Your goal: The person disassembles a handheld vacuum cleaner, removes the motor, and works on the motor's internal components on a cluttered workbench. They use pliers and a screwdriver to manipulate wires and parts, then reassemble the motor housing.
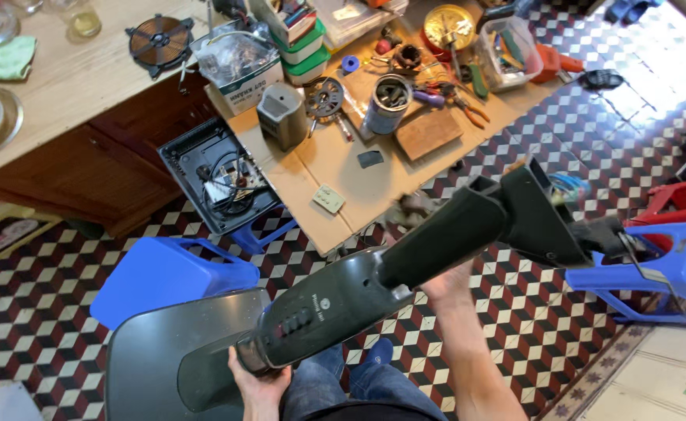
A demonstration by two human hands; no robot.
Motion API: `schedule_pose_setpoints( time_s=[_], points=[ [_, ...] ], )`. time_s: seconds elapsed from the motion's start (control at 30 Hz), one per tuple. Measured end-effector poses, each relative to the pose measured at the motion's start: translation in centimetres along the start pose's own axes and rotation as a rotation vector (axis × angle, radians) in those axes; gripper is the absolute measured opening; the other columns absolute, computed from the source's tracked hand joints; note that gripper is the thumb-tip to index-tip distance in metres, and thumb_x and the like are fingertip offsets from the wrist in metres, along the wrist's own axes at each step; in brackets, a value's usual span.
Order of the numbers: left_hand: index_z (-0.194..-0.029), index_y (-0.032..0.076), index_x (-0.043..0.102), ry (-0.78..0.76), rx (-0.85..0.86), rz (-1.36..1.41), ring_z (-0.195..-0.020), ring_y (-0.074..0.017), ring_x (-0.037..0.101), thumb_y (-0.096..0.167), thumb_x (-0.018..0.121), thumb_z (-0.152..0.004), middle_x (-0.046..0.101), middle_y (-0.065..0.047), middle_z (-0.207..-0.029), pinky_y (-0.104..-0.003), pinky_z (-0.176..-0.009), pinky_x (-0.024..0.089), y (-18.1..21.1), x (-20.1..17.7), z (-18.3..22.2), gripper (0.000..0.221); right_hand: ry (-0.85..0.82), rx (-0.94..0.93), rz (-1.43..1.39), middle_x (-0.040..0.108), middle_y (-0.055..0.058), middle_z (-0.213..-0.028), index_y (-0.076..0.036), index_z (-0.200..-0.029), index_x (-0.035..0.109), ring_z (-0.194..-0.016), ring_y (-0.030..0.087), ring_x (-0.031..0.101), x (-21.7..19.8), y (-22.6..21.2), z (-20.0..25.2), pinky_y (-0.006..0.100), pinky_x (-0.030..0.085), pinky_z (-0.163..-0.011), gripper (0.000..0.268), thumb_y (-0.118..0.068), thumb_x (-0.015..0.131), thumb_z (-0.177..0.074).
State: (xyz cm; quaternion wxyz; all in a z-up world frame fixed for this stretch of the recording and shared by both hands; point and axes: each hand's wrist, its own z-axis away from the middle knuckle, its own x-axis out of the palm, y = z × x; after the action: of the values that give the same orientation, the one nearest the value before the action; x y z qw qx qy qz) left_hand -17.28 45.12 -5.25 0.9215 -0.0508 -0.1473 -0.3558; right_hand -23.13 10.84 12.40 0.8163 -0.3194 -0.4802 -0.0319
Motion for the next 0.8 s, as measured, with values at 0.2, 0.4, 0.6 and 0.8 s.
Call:
schedule_pose_setpoints(
  time_s=[0.2, 0.4, 0.6, 0.8],
  points=[
    [-0.127, 0.02, 0.062, 0.009, -0.064, -0.059, -0.121, -0.0264, 0.059, 0.071, 0.06, -0.085, 0.062, -0.005, -0.132, -0.05, -0.103, 0.048, -2.3, 1.9, 0.7, 0.066, 0.12, -0.019, 0.132, 0.07, 0.012, -0.118, -0.013, -0.134, 0.061, -0.1, 0.029, 0.068, 1.9, -0.7, -1.5, 0.042, 0.053, -0.092, 0.051, -0.045, 0.063, -0.095],
    [-0.13, 0.014, 0.063, -0.07, -0.086, -0.213, -0.119, -0.0272, 0.059, 0.069, 0.058, -0.087, 0.063, -0.008, -0.132, -0.049, -0.103, 0.048, -5.4, 3.1, 0.9, 0.07, 0.169, -0.111, 0.082, 0.067, 0.01, -0.124, -0.008, -0.127, 0.063, -0.113, 0.026, 0.063, -3.1, -6.7, -3.5, 0.042, 0.053, -0.098, 0.038, -0.033, 0.066, -0.098],
    [-0.126, 0.013, 0.062, -0.011, -0.133, -0.282, -0.118, -0.0296, 0.059, 0.07, 0.055, -0.088, 0.063, -0.008, -0.128, -0.056, -0.1, 0.047, -8.2, 3.5, 1.4, 0.069, 0.113, -0.339, 0.166, 0.063, 0.01, -0.132, -0.01, -0.13, 0.062, -0.124, 0.027, 0.058, -6.9, -11.8, 0.5, 0.048, 0.049, -0.11, 0.04, -0.027, 0.073, -0.096],
    [-0.118, 0.02, 0.066, -0.081, -0.19, -0.349, -0.109, -0.0233, 0.064, 0.066, 0.061, -0.089, 0.069, 0.0, -0.119, -0.05, -0.098, 0.05, -11.2, 3.5, 0.9, 0.055, 0.16, -0.338, -0.127, 0.064, 0.014, -0.135, -0.009, -0.133, 0.061, -0.127, 0.034, 0.059, -6.9, -13.8, 5.9, 0.058, 0.043, -0.108, 0.05, -0.03, 0.073, -0.089]
  ],
)
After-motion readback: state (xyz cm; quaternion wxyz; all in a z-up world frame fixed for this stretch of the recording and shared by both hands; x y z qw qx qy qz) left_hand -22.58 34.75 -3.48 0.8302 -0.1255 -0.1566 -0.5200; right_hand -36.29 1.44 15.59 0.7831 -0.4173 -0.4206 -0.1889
